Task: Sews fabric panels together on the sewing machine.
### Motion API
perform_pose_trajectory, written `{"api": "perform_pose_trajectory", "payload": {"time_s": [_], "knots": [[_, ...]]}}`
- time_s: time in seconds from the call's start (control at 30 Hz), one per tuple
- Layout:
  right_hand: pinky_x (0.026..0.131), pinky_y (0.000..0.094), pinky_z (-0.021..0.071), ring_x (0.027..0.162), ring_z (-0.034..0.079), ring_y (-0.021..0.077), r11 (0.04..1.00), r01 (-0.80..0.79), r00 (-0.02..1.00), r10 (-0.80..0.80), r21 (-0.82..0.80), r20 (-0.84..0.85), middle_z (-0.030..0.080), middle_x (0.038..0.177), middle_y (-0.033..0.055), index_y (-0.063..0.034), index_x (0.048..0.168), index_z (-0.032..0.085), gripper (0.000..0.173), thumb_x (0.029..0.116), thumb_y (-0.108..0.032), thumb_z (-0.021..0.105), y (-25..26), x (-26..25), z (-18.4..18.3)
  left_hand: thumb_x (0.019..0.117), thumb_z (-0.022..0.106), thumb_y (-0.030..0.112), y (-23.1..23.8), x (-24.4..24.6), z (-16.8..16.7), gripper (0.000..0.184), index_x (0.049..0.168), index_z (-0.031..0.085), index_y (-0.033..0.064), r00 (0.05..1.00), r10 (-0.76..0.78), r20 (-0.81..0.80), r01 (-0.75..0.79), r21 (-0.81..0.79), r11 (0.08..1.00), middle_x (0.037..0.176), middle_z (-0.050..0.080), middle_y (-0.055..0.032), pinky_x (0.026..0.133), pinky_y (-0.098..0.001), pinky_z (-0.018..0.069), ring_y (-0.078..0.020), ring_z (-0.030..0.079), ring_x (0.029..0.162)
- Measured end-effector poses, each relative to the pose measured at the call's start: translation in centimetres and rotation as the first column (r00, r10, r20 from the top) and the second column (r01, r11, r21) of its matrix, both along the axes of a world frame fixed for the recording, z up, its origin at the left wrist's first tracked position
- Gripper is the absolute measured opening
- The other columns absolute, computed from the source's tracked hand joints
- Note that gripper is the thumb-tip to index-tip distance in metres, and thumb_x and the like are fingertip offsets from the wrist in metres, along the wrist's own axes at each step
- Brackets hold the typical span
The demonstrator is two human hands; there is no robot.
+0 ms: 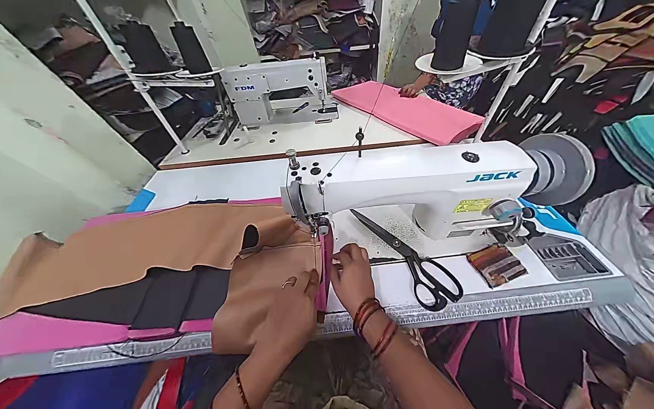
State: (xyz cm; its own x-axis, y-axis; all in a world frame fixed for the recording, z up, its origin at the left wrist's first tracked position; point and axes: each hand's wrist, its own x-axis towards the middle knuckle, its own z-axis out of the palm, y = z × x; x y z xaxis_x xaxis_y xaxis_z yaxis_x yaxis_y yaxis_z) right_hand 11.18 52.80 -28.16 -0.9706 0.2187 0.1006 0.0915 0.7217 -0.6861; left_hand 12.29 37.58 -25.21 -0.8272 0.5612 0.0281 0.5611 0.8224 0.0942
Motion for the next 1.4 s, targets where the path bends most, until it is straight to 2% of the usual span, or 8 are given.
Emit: {"api": "perform_pose_trajectory", "payload": {"time_s": [0.1,0.27,0.47,0.67,0.83,0.97,1.2,1.4], "knots": [[0.106,0.0477,0.0444,0.123,0.057,0.0357,0.998,-0.041,0.997,0.037,0.057,0.067,0.067,0.124,0.0168,-0.0016,0.109,0.077,0.03,0.0957,-0.027,0.066,-0.4,1.6,0.4,0.0957,0.054,0.002,-0.1,-0.2,0.0,0.041,0.135,0.063,-0.0052,1.0,-0.002,0.025,0.001,0.009,1.0,0.124,0.066,-0.0238,0.092,-0.0489,0.0559,-0.0404,0.068,0.11],[0.098,0.0494,0.0489,0.121,0.061,0.0325,0.965,-0.134,0.987,0.109,0.226,0.118,0.068,0.124,0.0144,0.0009,0.106,0.076,0.025,0.0986,-0.014,0.058,-1.8,1.7,0.8,0.0976,0.051,0.005,0.2,-0.4,0.7,0.044,0.14,0.058,-0.0053,0.988,0.026,0.151,-0.025,-0.011,1.0,0.13,0.063,-0.0242,0.098,-0.0509,0.0521,-0.0415,0.064,0.117],[0.098,0.0424,0.0511,0.116,0.063,0.0356,0.954,-0.132,0.989,0.109,0.27,0.098,0.068,0.117,0.021,0.0074,0.098,0.074,0.023,0.094,-0.01,0.06,-0.3,1.1,1.0,0.1019,0.046,0.011,-0.2,-0.8,1.3,0.046,0.146,0.053,-0.0012,0.965,0.043,0.257,-0.037,-0.028,0.999,0.136,0.06,-0.0226,0.103,-0.0499,0.0491,-0.0391,0.061,0.123],[0.096,0.0442,0.0504,0.112,0.063,0.0352,0.966,-0.094,0.995,0.085,0.242,0.044,0.069,0.112,0.0185,0.003,0.091,0.075,0.022,0.0899,-0.017,0.066,0.7,1.3,0.0,0.105,0.043,0.013,0.5,-0.3,1.9,0.046,0.149,0.05,-0.001,0.969,0.075,0.236,-0.045,-0.127,0.991,0.14,0.057,-0.0213,0.105,-0.0474,0.0479,-0.0382,0.059,0.126],[0.103,0.0449,0.0494,0.116,0.064,0.0353,0.986,-0.162,0.977,0.167,0.044,-0.132,0.069,0.122,0.0184,0.0011,0.111,0.075,0.027,0.0912,-0.008,0.06,0.4,0.3,0.7,0.102,0.046,0.005,1.2,0.1,1.3,0.041,0.141,0.058,-0.0032,0.982,0.099,0.158,-0.079,-0.127,0.989,0.136,0.061,-0.0211,0.1,-0.0465,0.0519,-0.0384,0.063,0.121],[0.108,0.0502,0.0446,0.135,0.054,0.0333,0.93,-0.335,0.934,0.35,0.15,-0.08,0.059,0.148,0.0089,-0.0059,0.139,0.064,0.045,0.0967,-0.002,0.048,-0.4,-1.4,-0.3,0.1022,0.046,0.004,1.3,0.0,1.4,0.041,0.141,0.059,-0.0013,0.973,0.134,0.186,-0.108,-0.142,0.984,0.139,0.06,-0.0201,0.1,-0.0473,0.0522,-0.0384,0.062,0.123],[0.1,0.0488,0.0479,0.131,0.058,0.0293,0.878,-0.348,0.933,0.359,0.329,0.03,0.062,0.146,0.004,-0.0086,0.136,0.067,0.04,0.1035,-0.007,0.043,-0.9,-2.1,0.0,0.0951,0.052,-0.006,1.4,-0.1,0.0,0.035,0.126,0.069,-0.0034,0.996,0.091,0.022,-0.09,-0.059,0.994,0.125,0.067,-0.0193,0.089,-0.0449,0.0576,-0.0367,0.069,0.109],[0.1,0.0489,0.048,0.131,0.059,0.0286,0.861,-0.341,0.934,0.355,0.378,0.035,0.062,0.146,0.0037,-0.0091,0.137,0.066,0.04,0.1034,-0.007,0.044,-0.9,-3.4,-0.1,0.0982,0.049,-0.004,2.1,-1.1,0.1,0.033,0.124,0.069,-0.0041,0.992,0.122,0.03,-0.117,-0.118,0.986,0.132,0.065,-0.0172,0.094,-0.0431,0.056,-0.0347,0.067,0.114]]}}
